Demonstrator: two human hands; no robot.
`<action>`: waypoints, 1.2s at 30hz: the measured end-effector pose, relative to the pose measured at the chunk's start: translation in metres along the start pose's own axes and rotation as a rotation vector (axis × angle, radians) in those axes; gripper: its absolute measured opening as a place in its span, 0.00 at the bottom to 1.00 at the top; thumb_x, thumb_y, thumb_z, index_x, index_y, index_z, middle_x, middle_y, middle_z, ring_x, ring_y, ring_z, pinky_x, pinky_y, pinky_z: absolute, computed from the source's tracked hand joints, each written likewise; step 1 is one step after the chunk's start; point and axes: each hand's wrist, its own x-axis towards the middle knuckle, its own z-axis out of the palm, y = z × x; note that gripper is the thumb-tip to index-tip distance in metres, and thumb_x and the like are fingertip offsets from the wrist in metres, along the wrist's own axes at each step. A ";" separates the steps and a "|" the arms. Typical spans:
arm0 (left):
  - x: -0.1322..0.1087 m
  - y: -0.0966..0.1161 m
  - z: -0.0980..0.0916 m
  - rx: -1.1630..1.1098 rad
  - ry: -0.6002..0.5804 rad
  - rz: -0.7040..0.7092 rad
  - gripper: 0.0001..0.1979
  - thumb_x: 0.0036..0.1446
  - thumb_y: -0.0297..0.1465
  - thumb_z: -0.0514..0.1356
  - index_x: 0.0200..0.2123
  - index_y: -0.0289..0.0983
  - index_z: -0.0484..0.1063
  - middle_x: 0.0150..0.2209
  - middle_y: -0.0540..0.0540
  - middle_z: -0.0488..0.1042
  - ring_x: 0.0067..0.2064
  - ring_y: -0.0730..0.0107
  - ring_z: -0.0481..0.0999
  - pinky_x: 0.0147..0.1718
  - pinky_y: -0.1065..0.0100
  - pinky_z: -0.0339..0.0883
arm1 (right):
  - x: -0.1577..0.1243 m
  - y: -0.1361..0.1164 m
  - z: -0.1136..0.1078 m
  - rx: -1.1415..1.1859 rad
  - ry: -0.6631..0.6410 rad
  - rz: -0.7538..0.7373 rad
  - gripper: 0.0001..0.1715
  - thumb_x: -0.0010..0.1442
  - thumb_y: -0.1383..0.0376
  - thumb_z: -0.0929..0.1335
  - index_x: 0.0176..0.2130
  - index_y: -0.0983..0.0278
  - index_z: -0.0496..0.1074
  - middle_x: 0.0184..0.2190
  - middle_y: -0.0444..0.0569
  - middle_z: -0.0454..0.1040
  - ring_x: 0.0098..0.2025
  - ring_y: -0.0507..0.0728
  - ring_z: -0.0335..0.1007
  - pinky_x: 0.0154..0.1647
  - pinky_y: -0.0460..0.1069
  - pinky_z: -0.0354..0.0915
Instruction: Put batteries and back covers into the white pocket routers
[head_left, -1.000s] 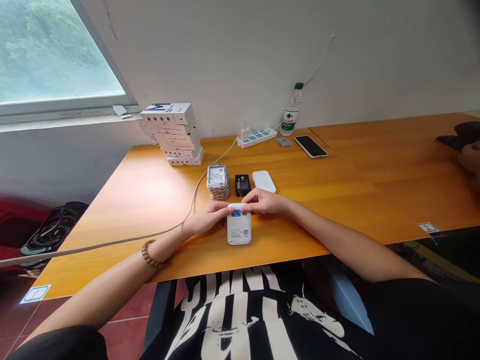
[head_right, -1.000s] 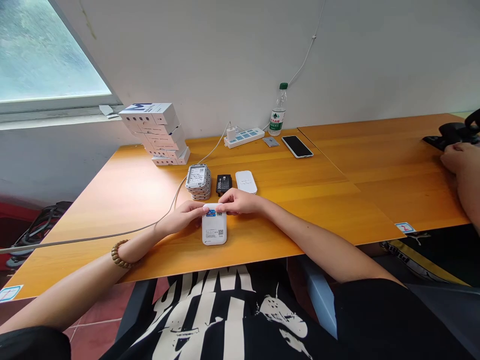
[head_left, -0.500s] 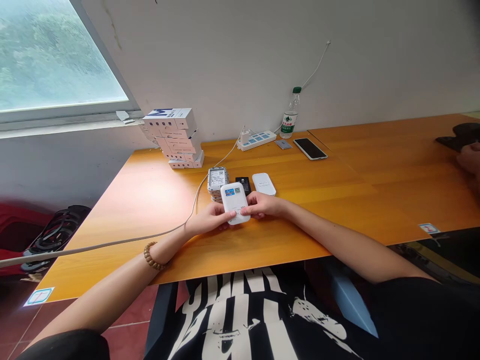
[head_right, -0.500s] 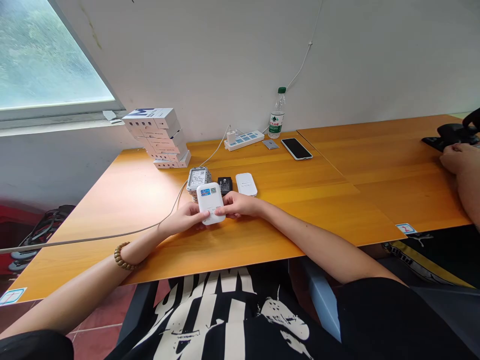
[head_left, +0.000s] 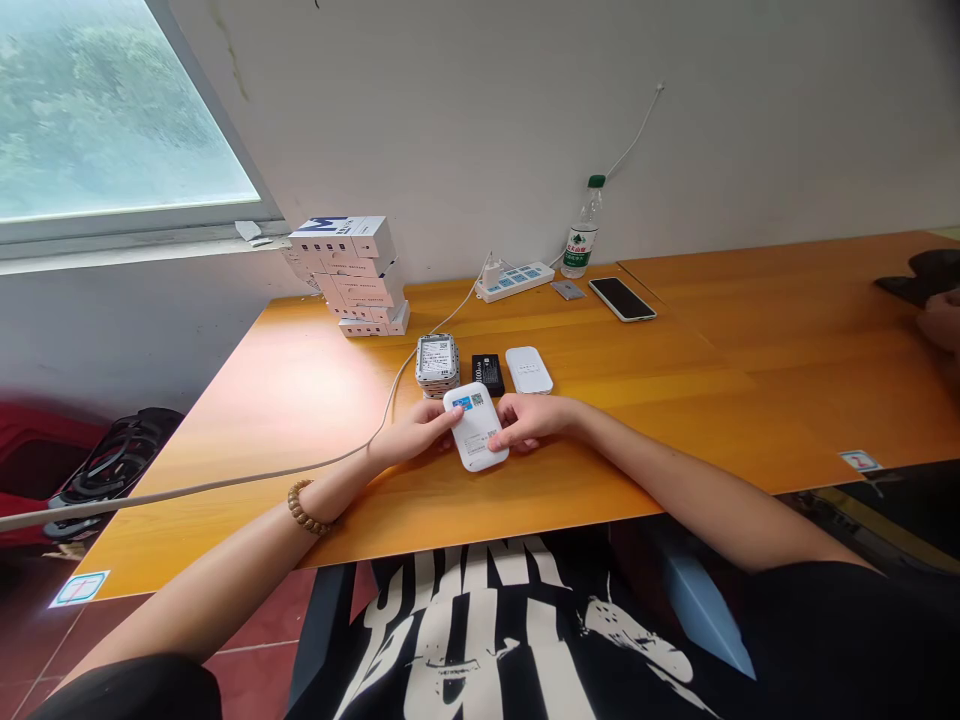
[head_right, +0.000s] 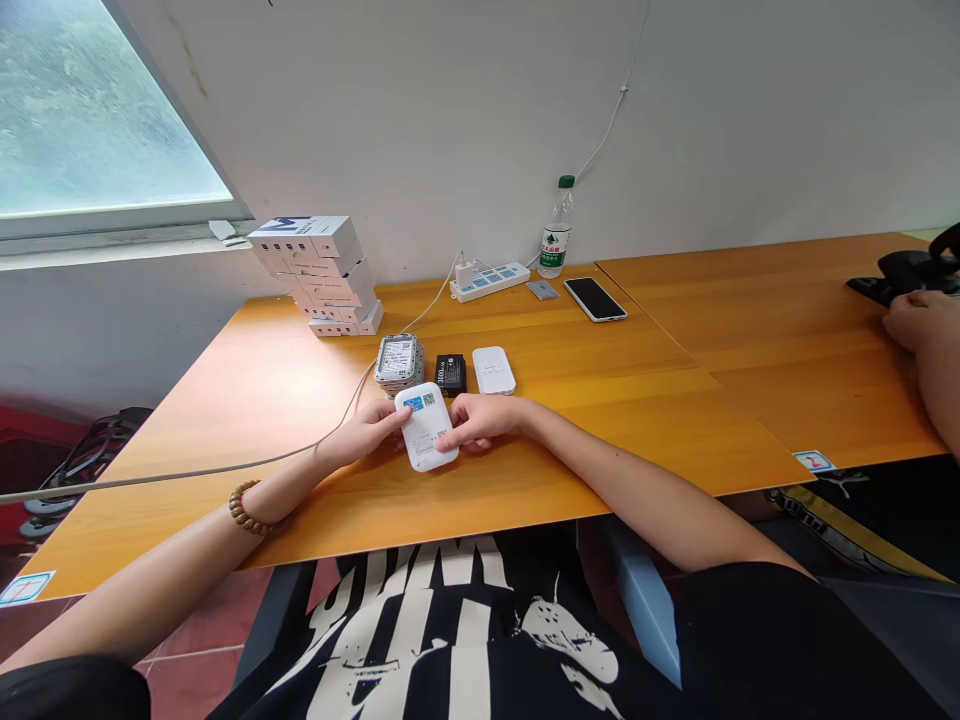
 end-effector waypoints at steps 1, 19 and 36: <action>0.001 0.000 -0.001 -0.008 0.023 0.005 0.31 0.61 0.60 0.61 0.30 0.35 0.70 0.23 0.50 0.69 0.25 0.74 0.67 0.23 0.71 0.62 | 0.000 -0.001 0.001 -0.017 -0.032 0.015 0.31 0.54 0.45 0.78 0.23 0.66 0.69 0.13 0.38 0.64 0.16 0.46 0.54 0.20 0.45 0.51; 0.005 -0.006 0.000 0.062 0.114 -0.048 0.26 0.54 0.50 0.71 0.43 0.37 0.71 0.36 0.47 0.79 0.34 0.67 0.78 0.31 0.68 0.70 | -0.014 -0.021 -0.006 -0.572 0.428 0.011 0.23 0.58 0.46 0.73 0.31 0.64 0.75 0.25 0.44 0.72 0.28 0.53 0.64 0.29 0.49 0.57; -0.005 0.003 0.005 0.638 0.102 0.192 0.22 0.61 0.48 0.67 0.50 0.38 0.78 0.35 0.47 0.73 0.34 0.66 0.73 0.36 0.64 0.71 | -0.009 -0.008 -0.016 -0.854 0.945 -0.436 0.12 0.68 0.59 0.69 0.33 0.62 0.72 0.28 0.46 0.72 0.30 0.55 0.67 0.35 0.51 0.64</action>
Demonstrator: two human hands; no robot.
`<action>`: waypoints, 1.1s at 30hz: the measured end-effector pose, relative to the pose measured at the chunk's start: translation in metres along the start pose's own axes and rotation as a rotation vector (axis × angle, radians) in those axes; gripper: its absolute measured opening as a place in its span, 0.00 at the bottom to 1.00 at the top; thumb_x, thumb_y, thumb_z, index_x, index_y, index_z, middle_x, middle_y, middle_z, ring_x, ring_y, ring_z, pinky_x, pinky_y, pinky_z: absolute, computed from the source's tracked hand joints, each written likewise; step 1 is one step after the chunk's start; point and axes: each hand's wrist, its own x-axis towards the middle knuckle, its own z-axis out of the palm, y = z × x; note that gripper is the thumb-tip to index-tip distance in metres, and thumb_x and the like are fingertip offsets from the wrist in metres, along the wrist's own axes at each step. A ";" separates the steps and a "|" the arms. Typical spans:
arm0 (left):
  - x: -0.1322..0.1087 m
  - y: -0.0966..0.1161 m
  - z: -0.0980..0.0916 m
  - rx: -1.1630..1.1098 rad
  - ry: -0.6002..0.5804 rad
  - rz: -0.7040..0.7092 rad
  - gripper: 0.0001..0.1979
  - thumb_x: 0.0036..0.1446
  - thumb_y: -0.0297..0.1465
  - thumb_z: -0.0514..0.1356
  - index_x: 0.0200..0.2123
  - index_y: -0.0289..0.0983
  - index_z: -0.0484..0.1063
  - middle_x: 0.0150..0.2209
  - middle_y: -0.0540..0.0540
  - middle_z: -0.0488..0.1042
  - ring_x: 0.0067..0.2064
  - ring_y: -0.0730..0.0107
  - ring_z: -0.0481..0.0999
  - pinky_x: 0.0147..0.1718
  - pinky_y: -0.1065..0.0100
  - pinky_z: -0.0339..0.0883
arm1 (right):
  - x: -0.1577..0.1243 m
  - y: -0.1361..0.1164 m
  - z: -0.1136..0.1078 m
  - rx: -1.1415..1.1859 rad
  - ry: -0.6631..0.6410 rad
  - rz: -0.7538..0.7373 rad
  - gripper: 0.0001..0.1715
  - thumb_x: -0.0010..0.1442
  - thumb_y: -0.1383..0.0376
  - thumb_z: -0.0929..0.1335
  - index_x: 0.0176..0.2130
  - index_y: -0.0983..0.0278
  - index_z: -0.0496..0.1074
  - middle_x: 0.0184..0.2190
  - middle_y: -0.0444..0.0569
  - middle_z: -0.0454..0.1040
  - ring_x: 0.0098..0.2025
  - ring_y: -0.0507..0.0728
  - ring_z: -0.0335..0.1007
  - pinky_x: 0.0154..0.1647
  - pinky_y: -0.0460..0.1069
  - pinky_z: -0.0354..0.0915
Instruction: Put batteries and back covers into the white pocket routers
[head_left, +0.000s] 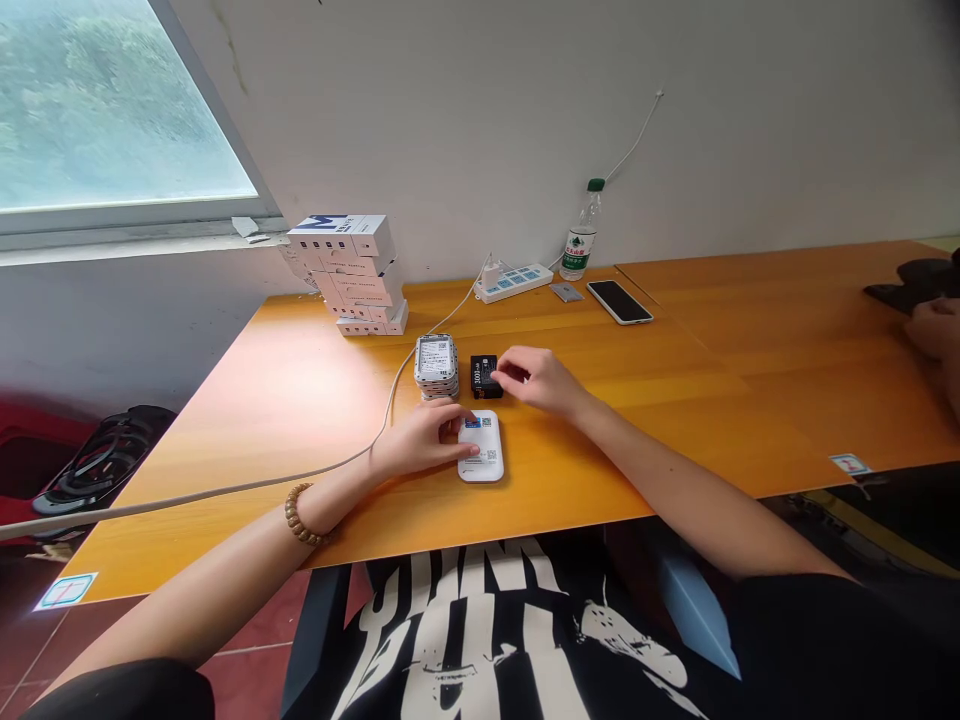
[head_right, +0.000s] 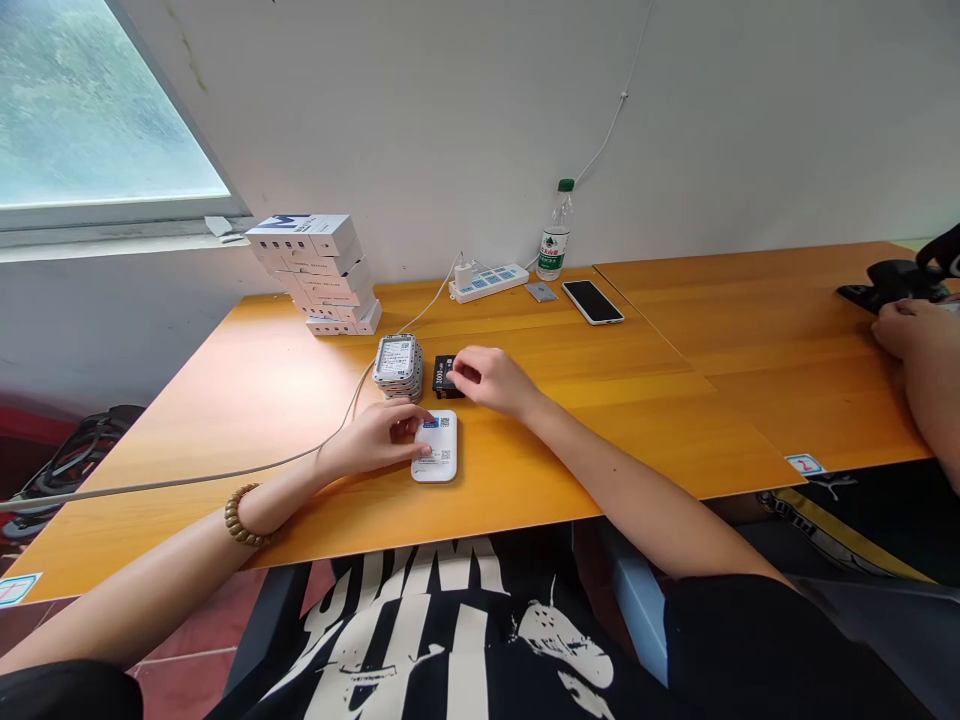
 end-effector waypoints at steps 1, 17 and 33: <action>-0.001 0.001 0.000 0.035 -0.006 0.054 0.25 0.59 0.50 0.69 0.51 0.38 0.78 0.39 0.44 0.73 0.39 0.62 0.75 0.41 0.61 0.74 | 0.001 0.004 -0.001 -0.038 0.044 -0.018 0.10 0.68 0.61 0.68 0.35 0.62 0.74 0.33 0.49 0.74 0.34 0.57 0.70 0.39 0.52 0.67; -0.005 0.001 0.010 0.165 -0.091 0.209 0.32 0.54 0.49 0.74 0.57 0.43 0.75 0.70 0.35 0.62 0.69 0.39 0.63 0.68 0.39 0.63 | 0.007 0.046 -0.002 -0.105 -0.123 0.079 0.24 0.65 0.54 0.73 0.56 0.62 0.77 0.60 0.60 0.75 0.62 0.70 0.72 0.63 0.67 0.66; 0.001 -0.010 -0.027 0.176 0.629 0.272 0.07 0.70 0.35 0.60 0.38 0.41 0.75 0.42 0.43 0.78 0.47 0.58 0.77 0.51 0.53 0.73 | -0.015 -0.035 0.008 0.018 -0.423 -0.182 0.16 0.67 0.53 0.73 0.46 0.62 0.79 0.47 0.57 0.77 0.50 0.64 0.74 0.52 0.58 0.72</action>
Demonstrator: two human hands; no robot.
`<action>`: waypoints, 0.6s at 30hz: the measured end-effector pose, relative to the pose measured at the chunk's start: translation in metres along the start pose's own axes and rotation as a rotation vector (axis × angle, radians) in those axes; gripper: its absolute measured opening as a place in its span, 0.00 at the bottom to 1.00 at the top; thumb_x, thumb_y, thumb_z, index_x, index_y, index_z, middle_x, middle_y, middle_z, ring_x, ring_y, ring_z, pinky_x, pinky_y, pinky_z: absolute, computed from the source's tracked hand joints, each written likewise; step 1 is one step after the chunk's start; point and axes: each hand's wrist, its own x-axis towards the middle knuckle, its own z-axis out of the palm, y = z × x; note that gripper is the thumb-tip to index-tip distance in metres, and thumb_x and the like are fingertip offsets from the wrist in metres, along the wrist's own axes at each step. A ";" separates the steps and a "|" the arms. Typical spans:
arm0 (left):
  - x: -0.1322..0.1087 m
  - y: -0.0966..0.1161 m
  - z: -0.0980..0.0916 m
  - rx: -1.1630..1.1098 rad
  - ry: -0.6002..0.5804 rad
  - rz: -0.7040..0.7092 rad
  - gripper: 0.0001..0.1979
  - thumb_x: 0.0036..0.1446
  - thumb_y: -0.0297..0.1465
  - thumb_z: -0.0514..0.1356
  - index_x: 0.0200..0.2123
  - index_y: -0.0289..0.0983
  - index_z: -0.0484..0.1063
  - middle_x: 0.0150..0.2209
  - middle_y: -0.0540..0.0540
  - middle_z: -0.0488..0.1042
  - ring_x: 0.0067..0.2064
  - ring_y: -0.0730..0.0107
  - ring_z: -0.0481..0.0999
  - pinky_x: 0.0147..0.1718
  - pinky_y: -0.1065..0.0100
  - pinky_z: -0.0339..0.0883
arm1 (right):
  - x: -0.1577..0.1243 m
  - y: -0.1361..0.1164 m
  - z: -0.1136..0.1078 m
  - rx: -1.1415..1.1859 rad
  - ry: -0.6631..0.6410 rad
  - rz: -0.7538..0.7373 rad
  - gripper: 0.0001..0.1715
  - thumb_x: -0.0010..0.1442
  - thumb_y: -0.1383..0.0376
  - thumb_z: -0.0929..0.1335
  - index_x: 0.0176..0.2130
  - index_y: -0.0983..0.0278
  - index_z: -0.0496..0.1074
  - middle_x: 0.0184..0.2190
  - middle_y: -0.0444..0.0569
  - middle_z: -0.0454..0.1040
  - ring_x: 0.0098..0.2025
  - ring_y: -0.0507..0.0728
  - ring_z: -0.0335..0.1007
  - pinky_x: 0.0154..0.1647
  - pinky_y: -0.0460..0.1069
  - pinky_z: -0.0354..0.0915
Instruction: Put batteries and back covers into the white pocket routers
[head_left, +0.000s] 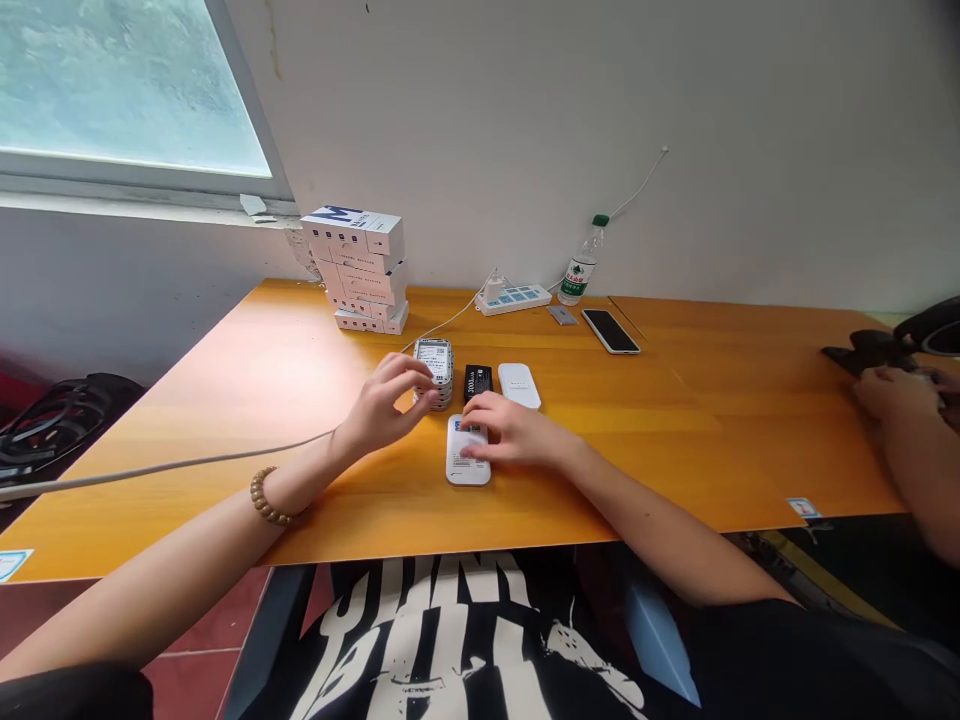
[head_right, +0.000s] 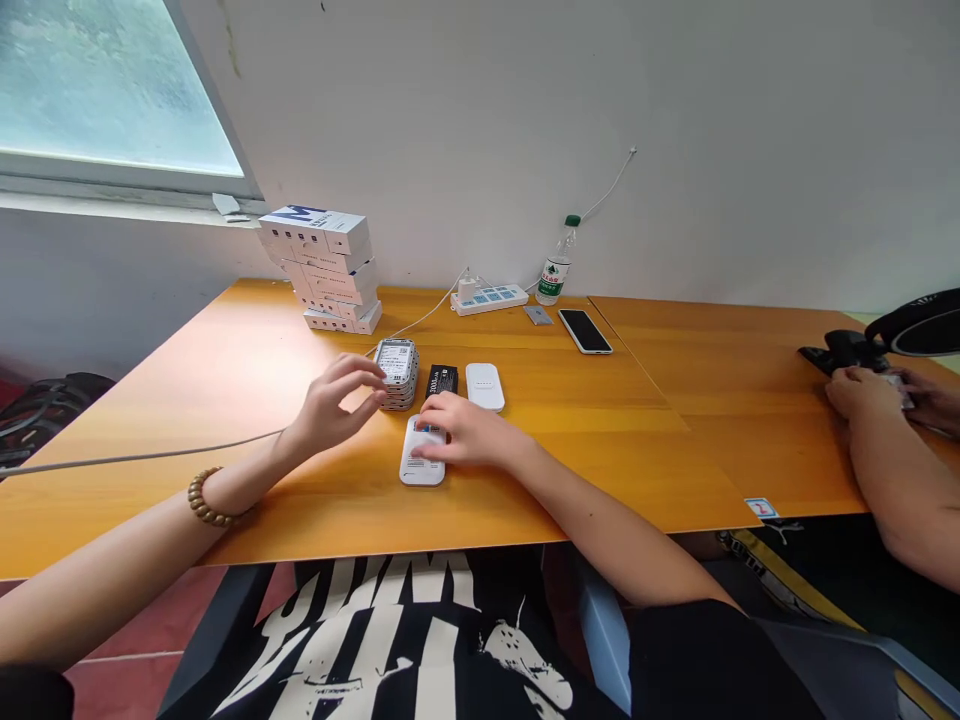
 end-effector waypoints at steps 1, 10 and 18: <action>0.001 -0.006 0.000 0.040 0.022 -0.051 0.07 0.70 0.36 0.60 0.40 0.41 0.75 0.45 0.42 0.77 0.50 0.56 0.76 0.54 0.51 0.72 | -0.001 -0.003 0.001 -0.021 -0.046 0.003 0.19 0.64 0.51 0.75 0.48 0.62 0.79 0.50 0.58 0.76 0.53 0.65 0.73 0.55 0.60 0.72; -0.004 -0.055 0.007 -0.115 -0.162 -0.359 0.22 0.65 0.50 0.62 0.52 0.40 0.68 0.69 0.33 0.63 0.73 0.47 0.60 0.61 0.49 0.70 | -0.011 -0.030 -0.001 -0.029 -0.258 0.034 0.23 0.55 0.55 0.80 0.46 0.62 0.77 0.57 0.60 0.71 0.61 0.69 0.67 0.60 0.62 0.70; -0.004 -0.053 0.008 -0.141 -0.199 -0.330 0.20 0.60 0.48 0.66 0.43 0.40 0.67 0.69 0.35 0.67 0.70 0.46 0.66 0.61 0.52 0.69 | -0.061 -0.034 -0.025 -0.090 -0.279 0.354 0.19 0.54 0.63 0.77 0.45 0.58 0.74 0.63 0.58 0.68 0.64 0.71 0.67 0.62 0.65 0.69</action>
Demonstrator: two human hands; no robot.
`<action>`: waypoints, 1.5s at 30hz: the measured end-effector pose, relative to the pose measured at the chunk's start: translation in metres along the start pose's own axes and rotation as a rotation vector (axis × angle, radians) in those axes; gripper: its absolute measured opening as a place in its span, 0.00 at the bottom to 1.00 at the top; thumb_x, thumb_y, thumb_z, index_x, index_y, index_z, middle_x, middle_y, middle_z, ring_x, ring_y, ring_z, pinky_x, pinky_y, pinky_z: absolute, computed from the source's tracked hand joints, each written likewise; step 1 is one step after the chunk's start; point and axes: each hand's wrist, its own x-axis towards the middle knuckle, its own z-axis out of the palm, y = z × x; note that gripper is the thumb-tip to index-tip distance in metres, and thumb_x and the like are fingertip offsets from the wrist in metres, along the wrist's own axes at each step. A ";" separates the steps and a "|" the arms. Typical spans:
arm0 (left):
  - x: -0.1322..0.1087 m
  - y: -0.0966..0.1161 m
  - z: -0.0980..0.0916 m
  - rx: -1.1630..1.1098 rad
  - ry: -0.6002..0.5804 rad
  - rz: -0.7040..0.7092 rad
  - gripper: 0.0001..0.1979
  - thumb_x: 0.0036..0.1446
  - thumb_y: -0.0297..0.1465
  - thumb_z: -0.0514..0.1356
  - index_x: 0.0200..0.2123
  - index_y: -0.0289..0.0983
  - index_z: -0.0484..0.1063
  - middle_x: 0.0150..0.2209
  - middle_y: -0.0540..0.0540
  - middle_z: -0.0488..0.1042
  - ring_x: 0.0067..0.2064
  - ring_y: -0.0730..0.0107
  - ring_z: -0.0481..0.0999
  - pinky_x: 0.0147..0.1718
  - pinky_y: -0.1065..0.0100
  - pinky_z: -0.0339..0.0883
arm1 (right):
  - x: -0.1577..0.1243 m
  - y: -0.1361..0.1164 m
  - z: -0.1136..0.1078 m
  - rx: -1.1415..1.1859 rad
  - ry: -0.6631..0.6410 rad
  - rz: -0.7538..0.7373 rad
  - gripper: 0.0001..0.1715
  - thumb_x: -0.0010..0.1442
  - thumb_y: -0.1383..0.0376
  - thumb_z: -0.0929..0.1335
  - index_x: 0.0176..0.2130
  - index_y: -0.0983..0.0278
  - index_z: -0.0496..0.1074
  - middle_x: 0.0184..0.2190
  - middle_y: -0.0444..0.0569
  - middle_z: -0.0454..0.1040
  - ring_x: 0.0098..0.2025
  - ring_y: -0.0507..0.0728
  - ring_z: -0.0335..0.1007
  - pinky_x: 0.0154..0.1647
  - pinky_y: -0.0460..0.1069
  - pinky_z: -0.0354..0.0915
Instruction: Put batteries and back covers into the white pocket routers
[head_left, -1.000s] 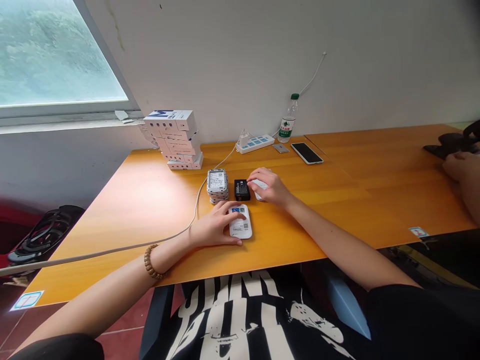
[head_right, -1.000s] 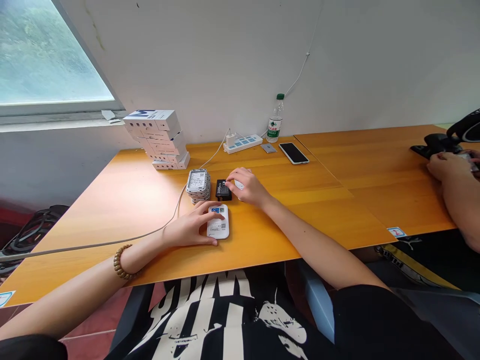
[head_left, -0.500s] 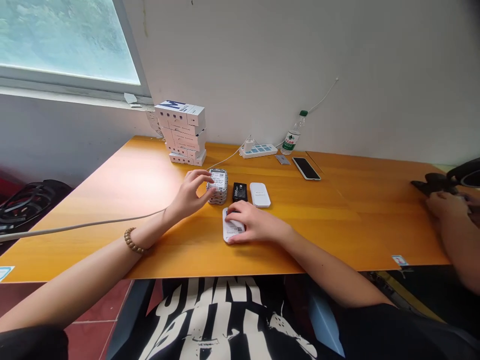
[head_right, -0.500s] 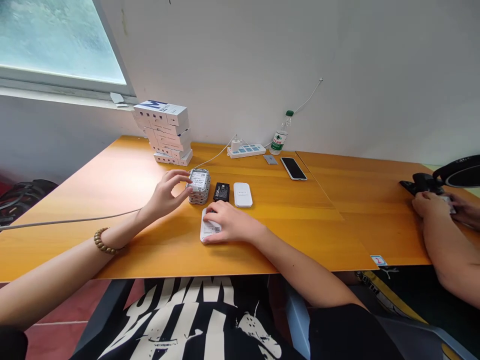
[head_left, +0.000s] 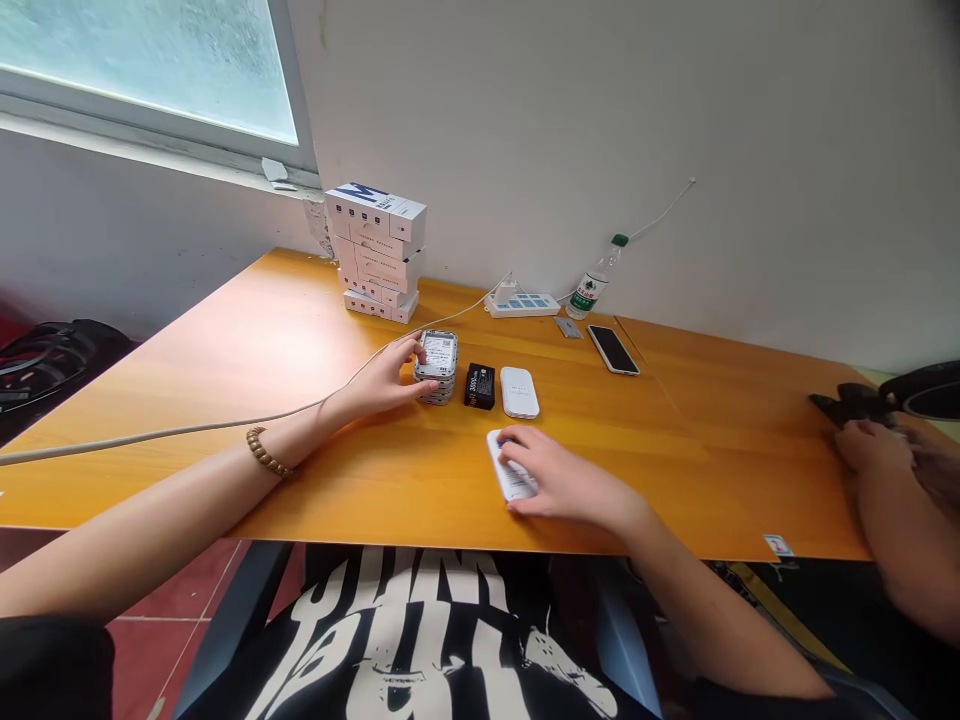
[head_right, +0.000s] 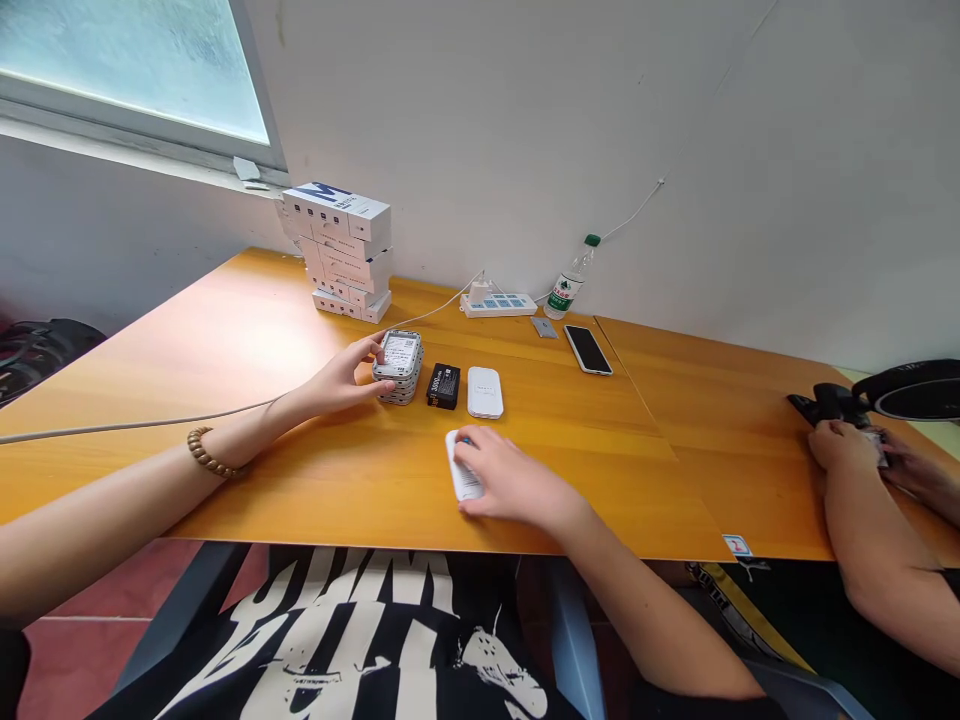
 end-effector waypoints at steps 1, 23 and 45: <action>0.000 0.001 0.000 -0.003 0.006 -0.005 0.19 0.60 0.47 0.66 0.42 0.40 0.67 0.67 0.35 0.68 0.69 0.47 0.68 0.60 0.52 0.70 | -0.008 0.009 -0.001 0.003 0.018 0.059 0.19 0.55 0.64 0.77 0.45 0.58 0.74 0.63 0.58 0.68 0.65 0.71 0.67 0.62 0.64 0.69; -0.033 0.076 0.018 0.028 -0.280 0.422 0.28 0.49 0.50 0.75 0.47 0.43 0.72 0.67 0.35 0.66 0.69 0.38 0.61 0.67 0.38 0.60 | 0.053 0.135 -0.053 -0.002 0.168 0.332 0.28 0.54 0.69 0.72 0.55 0.62 0.74 0.70 0.59 0.67 0.61 0.69 0.74 0.61 0.63 0.70; -0.040 0.061 0.049 0.204 -0.379 0.331 0.33 0.46 0.54 0.76 0.43 0.37 0.69 0.62 0.28 0.69 0.62 0.34 0.69 0.57 0.43 0.72 | 0.108 0.073 -0.023 -0.007 0.196 -0.077 0.32 0.66 0.56 0.72 0.65 0.60 0.67 0.66 0.61 0.69 0.69 0.69 0.64 0.70 0.69 0.57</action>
